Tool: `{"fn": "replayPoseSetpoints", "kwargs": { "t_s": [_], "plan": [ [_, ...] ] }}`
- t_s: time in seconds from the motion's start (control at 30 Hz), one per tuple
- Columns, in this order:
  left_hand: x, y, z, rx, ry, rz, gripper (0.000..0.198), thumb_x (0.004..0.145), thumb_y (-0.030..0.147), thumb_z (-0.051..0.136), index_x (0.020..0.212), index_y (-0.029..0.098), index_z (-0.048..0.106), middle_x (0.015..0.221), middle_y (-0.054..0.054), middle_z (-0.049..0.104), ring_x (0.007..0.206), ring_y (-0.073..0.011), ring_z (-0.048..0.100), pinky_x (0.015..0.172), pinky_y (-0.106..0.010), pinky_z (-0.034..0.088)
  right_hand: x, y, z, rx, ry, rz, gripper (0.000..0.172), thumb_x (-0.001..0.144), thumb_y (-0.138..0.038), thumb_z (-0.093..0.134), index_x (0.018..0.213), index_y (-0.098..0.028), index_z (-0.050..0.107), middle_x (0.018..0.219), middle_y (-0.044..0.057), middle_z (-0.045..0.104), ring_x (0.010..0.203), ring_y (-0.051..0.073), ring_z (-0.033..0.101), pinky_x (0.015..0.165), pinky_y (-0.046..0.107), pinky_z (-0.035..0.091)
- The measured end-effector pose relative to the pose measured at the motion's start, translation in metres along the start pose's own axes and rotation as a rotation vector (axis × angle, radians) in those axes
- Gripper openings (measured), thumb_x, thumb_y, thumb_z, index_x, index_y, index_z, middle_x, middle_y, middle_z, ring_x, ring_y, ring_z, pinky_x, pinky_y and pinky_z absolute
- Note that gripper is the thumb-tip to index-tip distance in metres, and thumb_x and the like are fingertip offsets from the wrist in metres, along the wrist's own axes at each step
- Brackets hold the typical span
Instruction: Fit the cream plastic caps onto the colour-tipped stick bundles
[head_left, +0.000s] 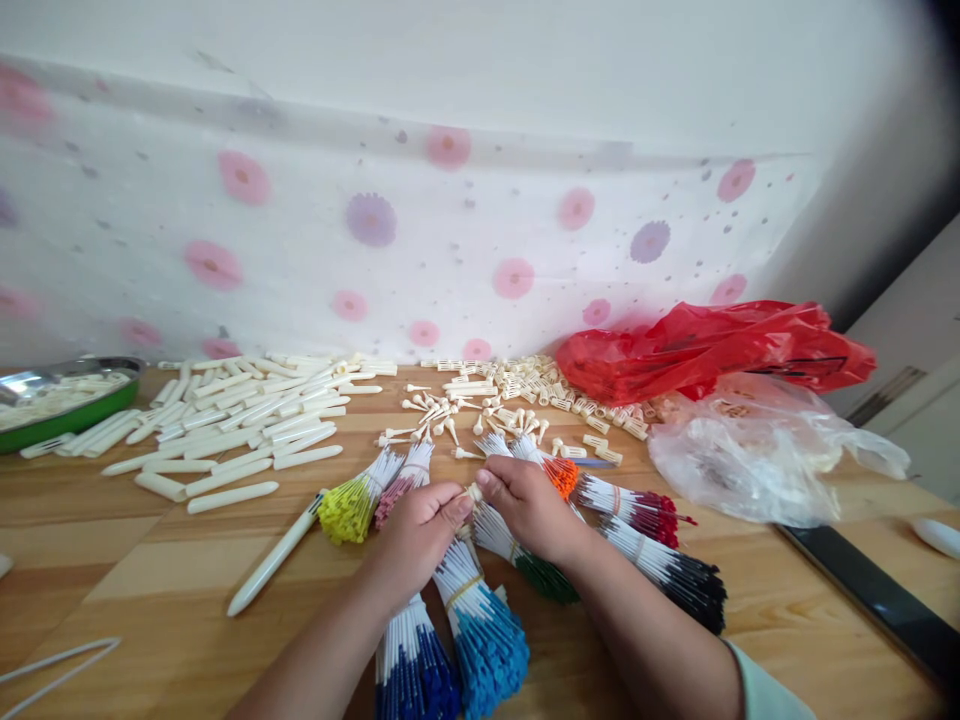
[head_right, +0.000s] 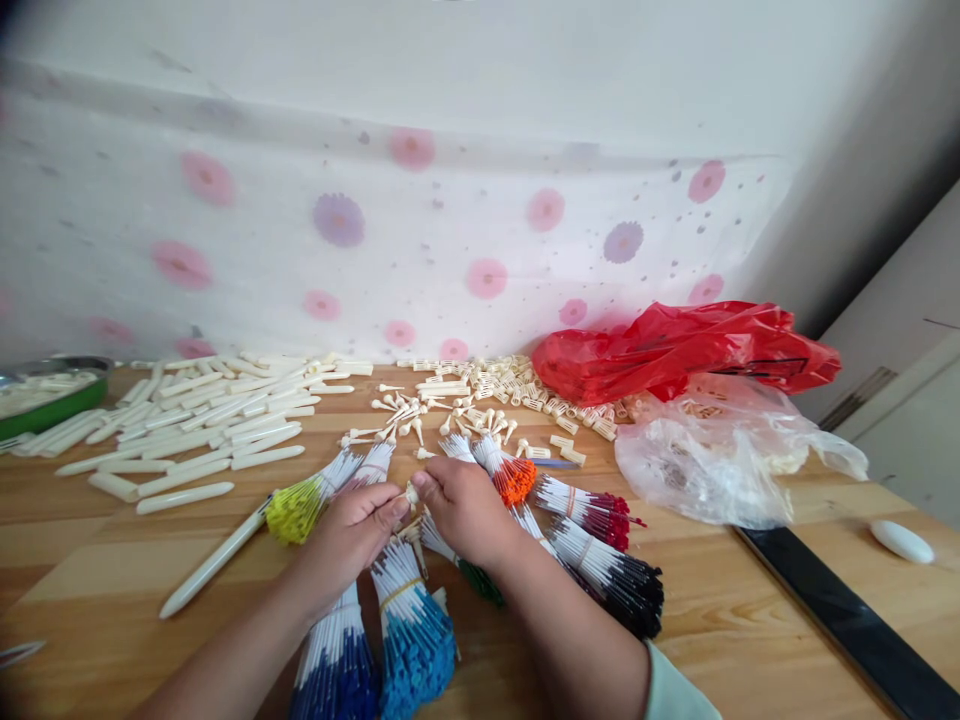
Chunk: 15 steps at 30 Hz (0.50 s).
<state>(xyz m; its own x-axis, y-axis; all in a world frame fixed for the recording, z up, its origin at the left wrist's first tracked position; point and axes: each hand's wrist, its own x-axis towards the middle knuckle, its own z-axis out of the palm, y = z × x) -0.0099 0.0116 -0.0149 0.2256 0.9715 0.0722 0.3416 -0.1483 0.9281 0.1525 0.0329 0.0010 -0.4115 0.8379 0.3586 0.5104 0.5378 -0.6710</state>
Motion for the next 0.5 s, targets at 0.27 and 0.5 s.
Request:
{"fn": "replayPoseSetpoints", "kwargs": {
  "t_s": [0.27,0.5],
  "plan": [
    [-0.0001,-0.0018,-0.0003,-0.072,-0.03,-0.015,0.038,0.085,0.045,0.046,0.058,0.019,0.039,0.045,0.009,0.031,0.043,-0.0083,0.029,0.047,-0.023,0.024,-0.0013,-0.001,0.0,-0.002,0.012,-0.041,0.033,0.093,-0.032,0.037,0.063,-0.019,0.036,0.062,-0.002,0.042,0.058,0.01,0.039,0.055,0.022,0.03],
    [-0.0004,-0.0012,-0.0002,-0.149,-0.03,-0.036,0.036,0.085,0.045,0.046,0.06,0.02,0.041,0.043,0.01,0.028,0.041,-0.0077,0.026,0.044,-0.023,0.019,-0.0008,-0.0017,-0.0002,0.021,0.037,-0.037,0.025,0.091,-0.03,0.042,0.068,-0.019,0.04,0.066,-0.002,0.045,0.062,0.011,0.042,0.057,0.021,0.031]
  ]
}}
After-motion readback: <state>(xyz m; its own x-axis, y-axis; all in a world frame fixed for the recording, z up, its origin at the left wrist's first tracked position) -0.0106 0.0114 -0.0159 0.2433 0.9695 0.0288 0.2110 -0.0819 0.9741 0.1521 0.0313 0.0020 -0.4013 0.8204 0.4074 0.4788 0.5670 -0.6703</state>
